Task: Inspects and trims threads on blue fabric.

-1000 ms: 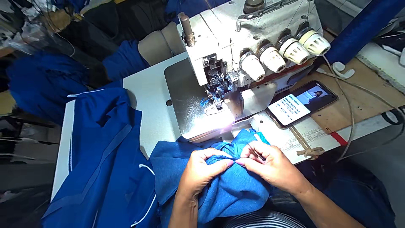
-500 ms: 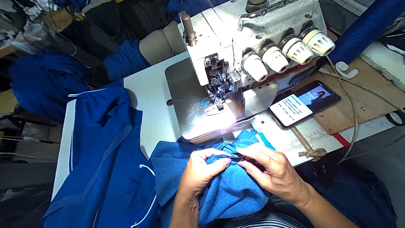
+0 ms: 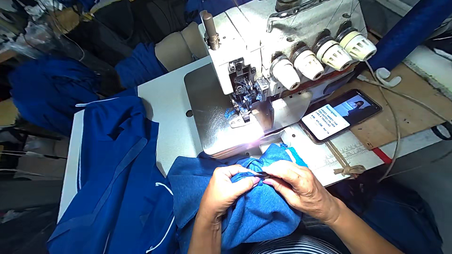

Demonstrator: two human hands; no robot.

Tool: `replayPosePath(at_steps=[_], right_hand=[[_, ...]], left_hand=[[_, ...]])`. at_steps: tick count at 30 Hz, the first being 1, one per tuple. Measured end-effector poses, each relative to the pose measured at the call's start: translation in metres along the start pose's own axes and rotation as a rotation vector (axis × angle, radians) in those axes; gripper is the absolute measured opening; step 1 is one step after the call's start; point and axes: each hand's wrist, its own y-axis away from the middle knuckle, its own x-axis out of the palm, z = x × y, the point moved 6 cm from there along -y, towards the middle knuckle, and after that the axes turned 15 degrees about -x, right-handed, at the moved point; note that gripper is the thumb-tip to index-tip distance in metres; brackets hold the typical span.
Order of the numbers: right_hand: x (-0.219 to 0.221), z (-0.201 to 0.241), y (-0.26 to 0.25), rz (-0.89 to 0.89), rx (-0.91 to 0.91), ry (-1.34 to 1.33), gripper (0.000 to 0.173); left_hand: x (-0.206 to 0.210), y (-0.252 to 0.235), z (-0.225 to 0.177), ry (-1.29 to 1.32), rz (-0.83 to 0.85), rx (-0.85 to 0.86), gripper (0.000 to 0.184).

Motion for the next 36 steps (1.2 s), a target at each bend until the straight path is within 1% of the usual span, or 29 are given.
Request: replayPosePath(at_steps=[6,8,9,10,12,13,14,15,16,17,18,19,21,23,25,26,28,29,31,34,36], right_hand=[[0.000,0.003,-0.005,0.068,-0.098,0.075,0.017],[0.002,0.003,-0.005,0.047,-0.101,0.055,0.019],[0.001,0.002,-0.005,0.003,-0.074,0.023,0.019],[-0.001,0.001,-0.006,-0.057,-0.013,-0.022,0.019],[-0.005,-0.006,-0.004,-0.153,0.216,-0.113,0.019],[-0.006,-0.011,-0.002,-0.159,0.354,-0.165,0.020],[-0.006,-0.016,0.001,-0.121,0.471,-0.219,0.026],[-0.004,-0.019,0.004,-0.062,0.551,-0.284,0.030],[-0.002,-0.021,0.007,-0.006,0.601,-0.340,0.025],[-0.001,-0.022,0.009,0.025,0.637,-0.387,0.015],[-0.002,-0.021,0.009,0.029,0.659,-0.419,0.009],[-0.005,-0.019,0.008,0.004,0.655,-0.434,0.006],[-0.010,-0.014,0.003,-0.089,0.588,-0.397,0.005],[-0.015,-0.010,-0.002,-0.142,0.512,-0.317,0.006],[-0.018,-0.008,-0.004,-0.151,0.490,-0.339,0.015],[-0.019,-0.006,-0.003,-0.158,0.494,-0.380,0.017],[-0.021,-0.002,-0.005,-0.156,0.488,-0.440,0.009],[-0.021,0.001,-0.006,-0.152,0.485,-0.440,0.006],[-0.021,0.004,-0.008,-0.155,0.498,-0.384,0.006],[-0.016,-0.007,-0.004,-0.152,0.574,-0.359,0.006],[-0.012,-0.015,0.002,-0.146,0.616,-0.362,0.007]], left_hand=[[0.001,-0.001,0.001,-0.023,0.009,0.003,0.003],[0.001,-0.001,0.000,-0.033,-0.002,0.002,0.003],[0.001,-0.001,0.000,-0.034,-0.003,0.010,0.003],[0.002,0.000,0.000,-0.031,-0.008,0.021,0.003],[0.001,0.001,0.001,0.001,-0.017,0.022,0.005],[0.000,0.001,0.001,0.024,-0.013,0.014,0.006],[0.000,0.002,0.000,0.042,-0.002,0.008,0.007],[0.000,0.002,-0.001,0.053,0.010,0.005,0.008],[0.001,0.002,-0.002,0.051,0.021,0.003,0.007],[0.002,0.002,-0.004,0.043,0.039,0.002,0.008],[0.004,0.002,-0.005,0.021,0.052,0.004,0.010],[0.006,0.002,-0.006,-0.014,0.053,0.002,0.011],[0.008,0.003,-0.009,-0.116,0.024,0.024,0.010],[0.007,0.006,-0.016,-0.248,-0.051,0.137,0.006],[0.006,0.015,-0.027,-0.385,-0.137,0.299,0.008],[0.005,0.021,-0.033,-0.438,-0.173,0.366,0.010],[0.006,0.032,-0.047,-0.467,-0.206,0.445,0.014],[0.007,0.036,-0.050,-0.449,-0.210,0.435,0.015],[0.009,0.034,-0.048,-0.350,-0.182,0.337,0.014],[0.012,0.013,-0.026,-0.072,-0.082,0.142,0.007],[0.012,0.002,-0.014,0.054,-0.052,0.051,0.005]])
